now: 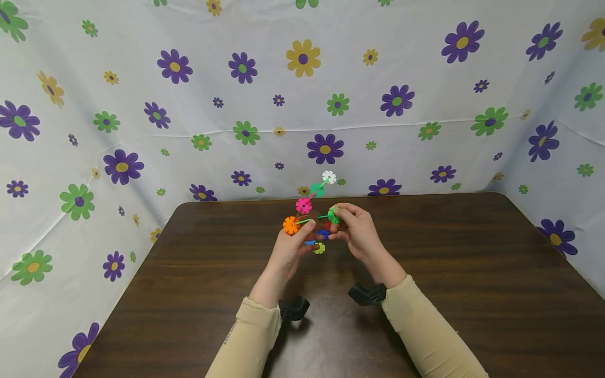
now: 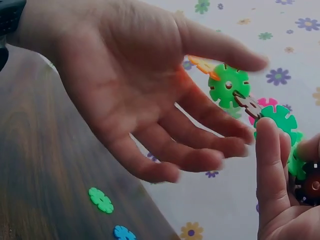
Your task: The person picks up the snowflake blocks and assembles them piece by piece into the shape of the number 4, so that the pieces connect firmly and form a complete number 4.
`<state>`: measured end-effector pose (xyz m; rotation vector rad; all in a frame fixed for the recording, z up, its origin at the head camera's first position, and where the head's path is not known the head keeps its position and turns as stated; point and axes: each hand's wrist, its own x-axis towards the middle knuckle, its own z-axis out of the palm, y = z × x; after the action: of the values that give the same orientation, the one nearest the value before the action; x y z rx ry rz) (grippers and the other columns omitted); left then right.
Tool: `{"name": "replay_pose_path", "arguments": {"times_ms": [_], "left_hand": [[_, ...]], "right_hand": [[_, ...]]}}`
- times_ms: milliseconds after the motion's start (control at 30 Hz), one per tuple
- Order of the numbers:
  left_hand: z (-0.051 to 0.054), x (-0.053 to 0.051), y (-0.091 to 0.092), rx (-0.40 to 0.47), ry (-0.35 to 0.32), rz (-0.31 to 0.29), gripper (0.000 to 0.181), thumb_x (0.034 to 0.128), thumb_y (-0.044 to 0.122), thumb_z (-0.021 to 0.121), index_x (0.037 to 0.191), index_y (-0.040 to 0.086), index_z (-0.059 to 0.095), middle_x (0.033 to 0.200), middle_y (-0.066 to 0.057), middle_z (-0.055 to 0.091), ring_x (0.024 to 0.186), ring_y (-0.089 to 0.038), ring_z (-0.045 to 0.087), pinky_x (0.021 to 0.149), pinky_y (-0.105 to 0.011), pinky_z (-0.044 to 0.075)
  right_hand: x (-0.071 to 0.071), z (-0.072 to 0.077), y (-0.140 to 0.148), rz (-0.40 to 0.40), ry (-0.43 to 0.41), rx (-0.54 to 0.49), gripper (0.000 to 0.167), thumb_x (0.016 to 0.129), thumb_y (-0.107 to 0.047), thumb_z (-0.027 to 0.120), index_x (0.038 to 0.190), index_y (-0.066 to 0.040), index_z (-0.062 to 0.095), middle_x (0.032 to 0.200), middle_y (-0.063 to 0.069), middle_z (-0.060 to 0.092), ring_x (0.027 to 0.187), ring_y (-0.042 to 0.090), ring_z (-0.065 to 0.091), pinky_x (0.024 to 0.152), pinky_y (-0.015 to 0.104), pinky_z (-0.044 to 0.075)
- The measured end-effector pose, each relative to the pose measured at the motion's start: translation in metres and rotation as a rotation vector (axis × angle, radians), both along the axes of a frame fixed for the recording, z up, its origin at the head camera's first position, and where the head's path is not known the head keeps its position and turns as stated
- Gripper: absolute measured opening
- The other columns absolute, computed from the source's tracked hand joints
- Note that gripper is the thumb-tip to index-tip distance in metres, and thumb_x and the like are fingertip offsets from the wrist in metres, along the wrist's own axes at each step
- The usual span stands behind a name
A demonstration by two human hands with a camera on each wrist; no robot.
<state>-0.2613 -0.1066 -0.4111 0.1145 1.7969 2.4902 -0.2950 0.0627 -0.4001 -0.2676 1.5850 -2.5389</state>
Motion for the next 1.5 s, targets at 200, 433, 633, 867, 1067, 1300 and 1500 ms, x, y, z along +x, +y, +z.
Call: {"name": "replay_pose_path", "arguments": {"times_ms": [200,433,633,867,1067,1300,1500], "left_hand": [[-0.008,-0.001,0.006,0.075,0.053,-0.031,0.035,0.0990,0.024,0.058,0.123,-0.001,0.059,0.088,-0.001,0.070,0.078,-0.018,0.063,0.076,-0.034,0.053],[-0.008,0.000,0.005,0.110,0.082,-0.058,0.034,0.0986,0.025,0.058,0.119,-0.002,0.064,0.091,-0.007,0.071,0.079,-0.017,0.066,0.082,-0.032,0.053],[-0.007,0.000,0.002,0.106,0.113,-0.135,0.044,0.1006,0.025,0.055,0.132,-0.005,0.054,0.100,-0.008,0.071,0.089,-0.018,0.067,0.088,-0.032,0.052],[-0.006,0.001,0.003,0.113,0.148,-0.151,0.043,0.1012,0.020,0.053,0.133,-0.009,0.051,0.110,-0.017,0.068,0.093,-0.018,0.069,0.090,-0.034,0.051],[-0.006,0.002,0.005,0.119,0.139,-0.134,0.043,0.0994,0.022,0.057,0.130,-0.007,0.055,0.106,-0.012,0.070,0.093,-0.018,0.069,0.089,-0.035,0.051],[-0.004,0.004,0.008,0.122,0.124,-0.125,0.042,0.0994,0.021,0.057,0.130,-0.007,0.056,0.110,-0.016,0.069,0.094,-0.019,0.069,0.090,-0.035,0.051],[0.000,0.005,0.007,0.115,0.145,-0.110,0.047,0.0965,0.027,0.062,0.130,-0.005,0.057,0.111,-0.016,0.068,0.097,-0.022,0.068,0.090,-0.035,0.051]], "right_hand": [[0.003,0.000,-0.008,0.022,0.001,0.065,0.013,0.099,-0.005,0.050,0.094,-0.002,0.062,0.065,0.005,0.057,0.049,0.011,0.056,0.048,0.025,0.053],[0.004,-0.002,-0.009,0.022,0.021,0.137,0.025,0.102,-0.018,0.049,0.093,0.001,0.062,0.065,0.007,0.058,0.047,0.011,0.054,0.045,0.027,0.052],[0.006,-0.004,-0.009,-0.026,0.061,0.220,0.050,0.104,-0.041,0.041,0.094,0.004,0.060,0.053,0.001,0.038,0.039,0.010,0.035,0.038,0.021,0.037],[0.010,-0.005,-0.013,-0.075,0.093,0.245,0.054,0.105,-0.042,0.037,0.092,0.007,0.057,0.050,-0.002,0.033,0.038,0.006,0.026,0.037,0.019,0.024],[0.009,-0.006,-0.012,-0.068,0.112,0.265,0.044,0.106,-0.031,0.039,0.082,0.003,0.053,0.050,0.001,0.035,0.037,0.006,0.027,0.036,0.019,0.023],[0.004,-0.004,-0.004,-0.001,0.106,0.309,0.040,0.105,-0.029,0.039,0.079,-0.002,0.051,0.051,-0.001,0.035,0.038,0.007,0.028,0.037,0.020,0.025],[0.001,0.002,0.000,0.074,0.109,0.230,0.039,0.106,-0.033,0.037,0.096,0.000,0.057,0.054,-0.002,0.032,0.041,0.005,0.024,0.038,0.020,0.022]]}}
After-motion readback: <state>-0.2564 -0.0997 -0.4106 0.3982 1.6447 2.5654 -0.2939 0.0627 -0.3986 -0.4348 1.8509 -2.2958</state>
